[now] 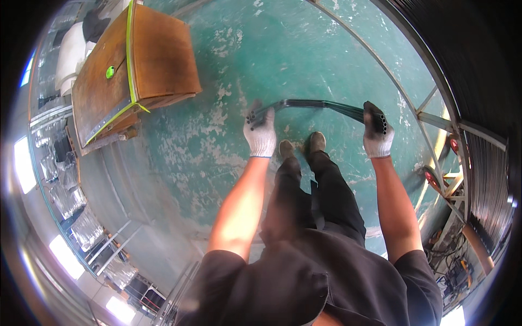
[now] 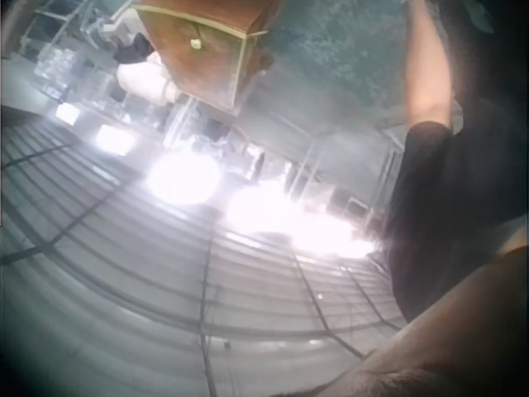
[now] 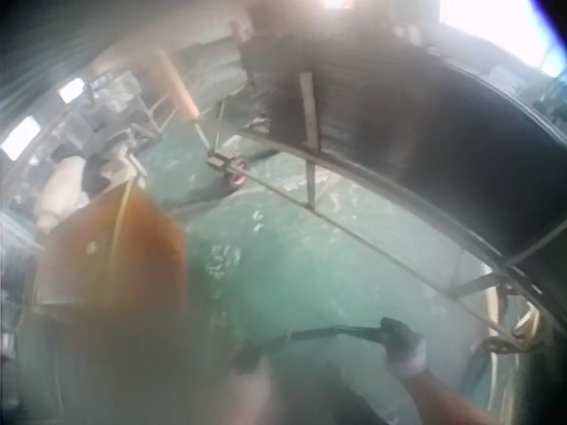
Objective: The person measures a metal rod against a wooden template, then uses a bending machine to bend multiple metal rods into a curved shape. They repeatedly load rods into the machine, bend them, and stack the finished pieces.
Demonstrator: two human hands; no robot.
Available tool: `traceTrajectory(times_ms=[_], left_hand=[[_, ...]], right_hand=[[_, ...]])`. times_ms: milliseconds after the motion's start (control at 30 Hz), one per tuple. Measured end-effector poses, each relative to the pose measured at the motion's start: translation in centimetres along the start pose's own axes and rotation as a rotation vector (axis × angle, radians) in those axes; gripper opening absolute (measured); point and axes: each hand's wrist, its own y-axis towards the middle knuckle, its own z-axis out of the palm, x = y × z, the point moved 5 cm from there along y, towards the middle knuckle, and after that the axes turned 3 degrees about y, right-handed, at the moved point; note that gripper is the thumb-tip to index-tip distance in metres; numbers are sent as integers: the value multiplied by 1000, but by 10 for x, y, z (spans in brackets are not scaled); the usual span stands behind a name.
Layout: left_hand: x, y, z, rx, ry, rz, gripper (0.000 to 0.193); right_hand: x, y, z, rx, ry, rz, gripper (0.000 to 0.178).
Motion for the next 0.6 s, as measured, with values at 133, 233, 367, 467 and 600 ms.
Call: traceTrajectory(times_ms=[133,233,367,467,600], left_hand=[[-2,10,5,-26,370,246,35],[-6,9,3,-36,351,268,29],[-19,-1,-4,-11,296,190,26],[-14,-6,-7,2,178,178,27],[-18,-1,-4,51,260,117,25]], right_hand=[[0,0,-4,-8,-33,-70,29],[1,0,-2,-6,-57,-56,30],[5,-4,1,-54,-14,-23,30],[4,-6,4,-86,-15,5,29],[5,-4,5,-113,-74,14,30]])
